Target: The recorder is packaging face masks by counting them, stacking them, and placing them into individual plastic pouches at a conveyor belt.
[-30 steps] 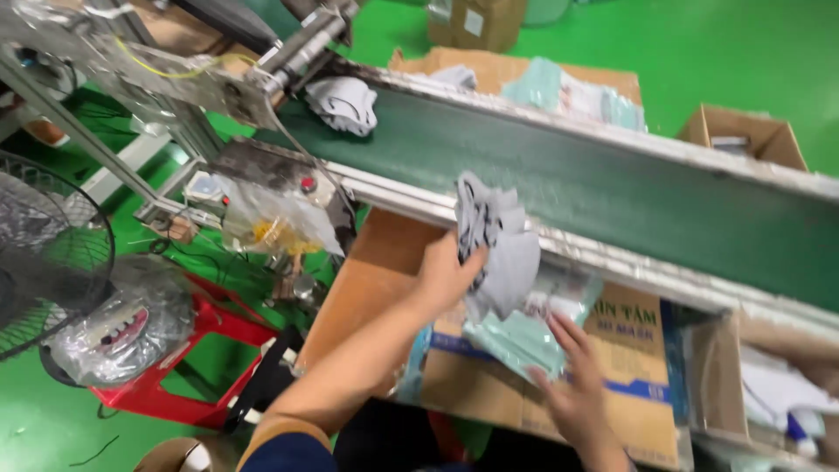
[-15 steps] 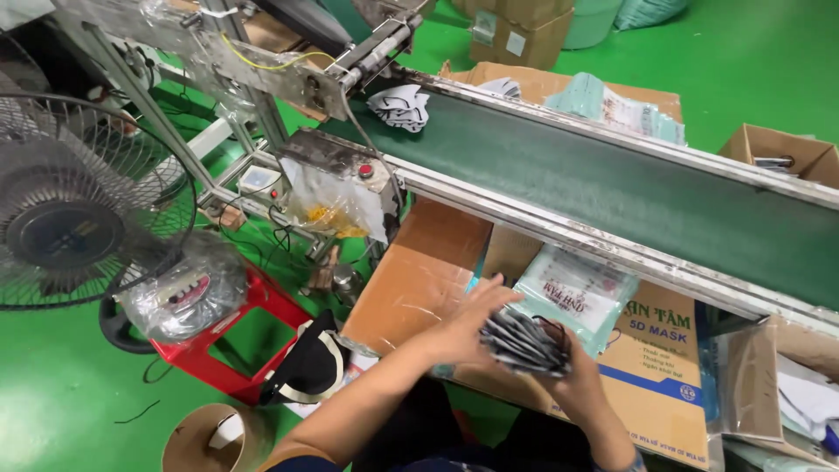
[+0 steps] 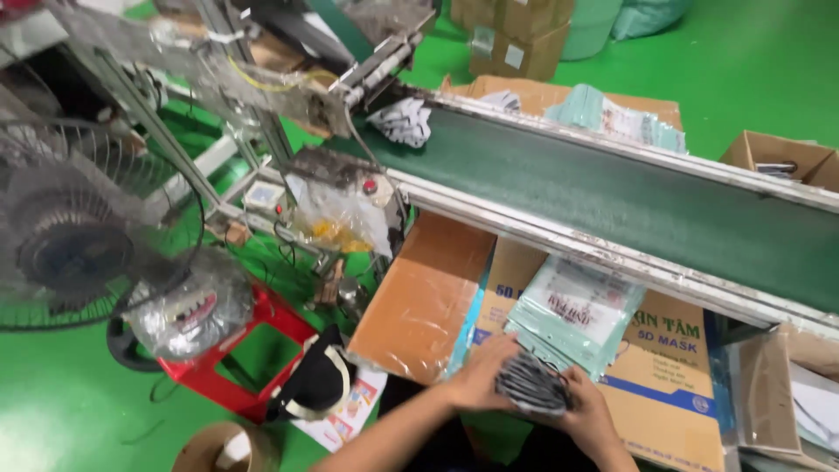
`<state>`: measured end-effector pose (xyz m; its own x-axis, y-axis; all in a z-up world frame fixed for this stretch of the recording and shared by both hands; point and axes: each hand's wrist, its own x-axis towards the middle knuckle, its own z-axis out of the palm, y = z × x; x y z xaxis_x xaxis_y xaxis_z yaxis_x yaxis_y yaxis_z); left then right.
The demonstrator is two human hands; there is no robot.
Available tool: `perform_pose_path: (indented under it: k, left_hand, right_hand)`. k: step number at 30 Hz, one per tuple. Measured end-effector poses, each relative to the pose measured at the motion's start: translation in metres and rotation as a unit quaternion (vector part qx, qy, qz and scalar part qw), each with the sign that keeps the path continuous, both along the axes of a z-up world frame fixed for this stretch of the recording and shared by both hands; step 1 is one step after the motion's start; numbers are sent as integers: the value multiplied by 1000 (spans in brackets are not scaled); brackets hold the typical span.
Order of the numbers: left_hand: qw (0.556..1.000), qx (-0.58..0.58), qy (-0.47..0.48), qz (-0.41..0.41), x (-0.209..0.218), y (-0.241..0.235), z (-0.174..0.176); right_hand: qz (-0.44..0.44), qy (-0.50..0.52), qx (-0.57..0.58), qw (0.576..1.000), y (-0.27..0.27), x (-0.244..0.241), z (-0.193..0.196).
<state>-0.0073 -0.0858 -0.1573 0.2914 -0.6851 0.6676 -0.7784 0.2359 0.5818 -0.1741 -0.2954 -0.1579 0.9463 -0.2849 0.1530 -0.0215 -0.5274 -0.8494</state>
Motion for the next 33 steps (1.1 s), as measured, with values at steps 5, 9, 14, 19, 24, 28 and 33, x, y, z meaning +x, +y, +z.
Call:
perform_pose_path:
  k: [5, 9, 14, 19, 24, 28, 33]
  left_hand:
    - [992, 105, 62, 19, -35, 18, 19]
    - [999, 33, -13, 16, -30, 17, 50]
    - [985, 159, -36, 54, -19, 19, 55]
    - [914, 79, 368, -152, -51, 36, 117]
    - [954, 127, 229, -143, -31, 69, 67]
    - [870, 301, 352, -170, 51, 62, 45]
    - [917, 330, 121, -187, 39, 8, 123]
  right_hand:
    - [-17, 0, 51, 999, 43, -24, 40]
    - [-35, 48, -117, 991, 26, 0, 36]
    - [-11, -15, -53, 998, 23, -1, 6]
    - [49, -163, -78, 982, 44, -32, 1]
    - [39, 16, 40, 998, 51, -16, 51]
    - [-67, -4, -17, 998, 3, 15, 79]
    - [-24, -46, -311, 949, -26, 53, 72]
